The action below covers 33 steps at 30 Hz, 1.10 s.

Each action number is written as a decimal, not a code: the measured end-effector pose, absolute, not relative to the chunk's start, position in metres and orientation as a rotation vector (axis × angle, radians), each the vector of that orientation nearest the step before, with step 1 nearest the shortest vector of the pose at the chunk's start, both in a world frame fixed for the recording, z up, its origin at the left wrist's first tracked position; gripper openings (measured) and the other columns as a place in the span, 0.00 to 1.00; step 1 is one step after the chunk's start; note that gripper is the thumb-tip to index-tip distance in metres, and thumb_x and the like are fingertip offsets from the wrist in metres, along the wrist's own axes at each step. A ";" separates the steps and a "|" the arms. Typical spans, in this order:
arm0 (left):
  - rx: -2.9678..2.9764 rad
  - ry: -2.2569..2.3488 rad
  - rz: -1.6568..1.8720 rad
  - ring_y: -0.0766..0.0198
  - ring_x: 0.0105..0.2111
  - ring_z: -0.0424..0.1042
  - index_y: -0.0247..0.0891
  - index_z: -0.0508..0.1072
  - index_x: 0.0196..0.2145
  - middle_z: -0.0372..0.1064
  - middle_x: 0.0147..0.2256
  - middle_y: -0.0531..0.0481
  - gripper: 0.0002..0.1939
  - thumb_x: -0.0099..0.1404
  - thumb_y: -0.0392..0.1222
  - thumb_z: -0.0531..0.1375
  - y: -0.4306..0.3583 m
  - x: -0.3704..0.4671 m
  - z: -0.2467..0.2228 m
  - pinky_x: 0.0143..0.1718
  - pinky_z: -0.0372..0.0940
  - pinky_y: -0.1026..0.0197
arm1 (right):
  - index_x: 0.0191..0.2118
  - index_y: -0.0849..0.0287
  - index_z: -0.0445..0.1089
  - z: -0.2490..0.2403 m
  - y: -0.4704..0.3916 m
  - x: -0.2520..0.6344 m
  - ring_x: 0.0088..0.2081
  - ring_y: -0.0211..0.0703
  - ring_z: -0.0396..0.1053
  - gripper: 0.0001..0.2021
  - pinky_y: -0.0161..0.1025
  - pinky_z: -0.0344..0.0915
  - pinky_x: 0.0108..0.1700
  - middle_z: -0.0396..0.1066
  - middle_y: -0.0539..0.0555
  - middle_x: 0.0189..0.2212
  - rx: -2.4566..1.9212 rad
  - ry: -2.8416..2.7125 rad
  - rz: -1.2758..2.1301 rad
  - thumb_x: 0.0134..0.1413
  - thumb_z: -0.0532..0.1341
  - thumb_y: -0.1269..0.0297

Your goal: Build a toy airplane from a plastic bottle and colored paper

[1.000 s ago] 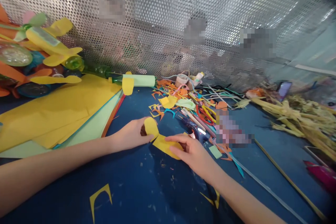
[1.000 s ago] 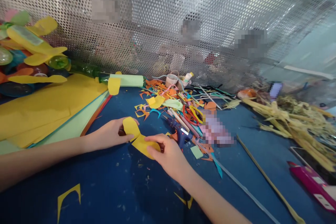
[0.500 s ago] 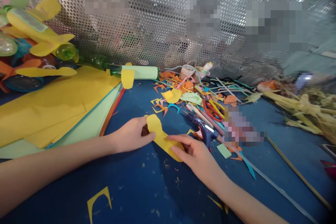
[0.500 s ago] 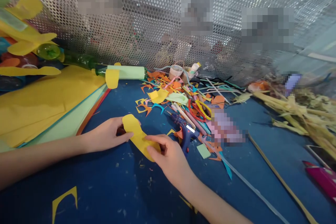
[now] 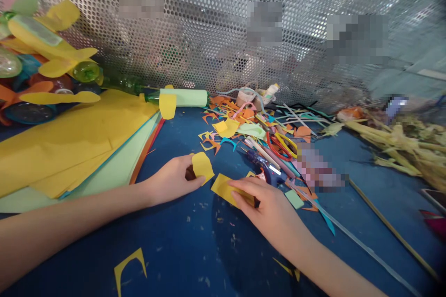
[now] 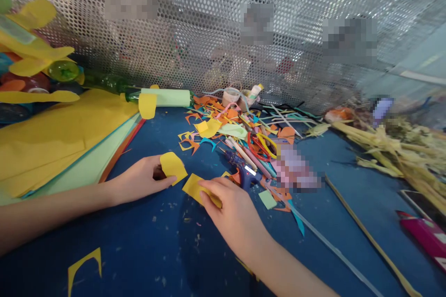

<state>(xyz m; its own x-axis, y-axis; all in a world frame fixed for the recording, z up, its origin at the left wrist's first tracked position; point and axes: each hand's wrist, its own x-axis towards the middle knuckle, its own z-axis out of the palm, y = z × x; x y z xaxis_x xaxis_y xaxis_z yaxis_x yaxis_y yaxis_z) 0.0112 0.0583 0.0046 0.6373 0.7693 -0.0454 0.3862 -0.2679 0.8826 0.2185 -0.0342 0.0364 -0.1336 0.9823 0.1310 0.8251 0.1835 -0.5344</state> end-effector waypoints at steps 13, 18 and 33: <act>1.912 1.022 0.600 0.59 0.37 0.73 0.38 0.69 0.42 0.73 0.40 0.48 0.16 0.58 0.47 0.57 0.060 0.010 0.004 0.37 0.68 0.60 | 0.13 0.58 0.62 0.047 -0.021 0.277 0.21 0.47 0.67 0.31 0.38 0.53 0.22 0.67 0.59 0.16 -2.604 -2.069 0.029 0.52 0.45 0.39; 1.946 1.014 0.591 0.57 0.37 0.73 0.37 0.70 0.41 0.74 0.39 0.48 0.17 0.58 0.49 0.57 0.063 0.010 0.003 0.38 0.67 0.59 | 0.14 0.57 0.60 0.040 -0.035 0.275 0.21 0.43 0.66 0.24 0.36 0.52 0.22 0.68 0.54 0.16 -2.389 -1.879 0.222 0.50 0.51 0.44; 1.989 1.022 0.561 0.56 0.33 0.74 0.37 0.71 0.36 0.75 0.34 0.49 0.15 0.57 0.50 0.56 0.060 0.009 0.008 0.34 0.67 0.60 | 0.33 0.58 0.69 0.022 -0.070 0.258 0.24 0.39 0.69 0.16 0.33 0.63 0.26 0.69 0.46 0.22 -1.676 -0.621 0.959 0.37 0.66 0.55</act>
<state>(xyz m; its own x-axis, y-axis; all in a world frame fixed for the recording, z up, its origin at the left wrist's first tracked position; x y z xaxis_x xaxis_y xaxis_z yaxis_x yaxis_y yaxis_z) 0.0091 0.0602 0.0082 0.5727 0.8195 0.0219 0.4583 -0.3422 0.8203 0.2581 -0.0702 0.0223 0.5426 0.7889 -0.2883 -0.0588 -0.3067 -0.9500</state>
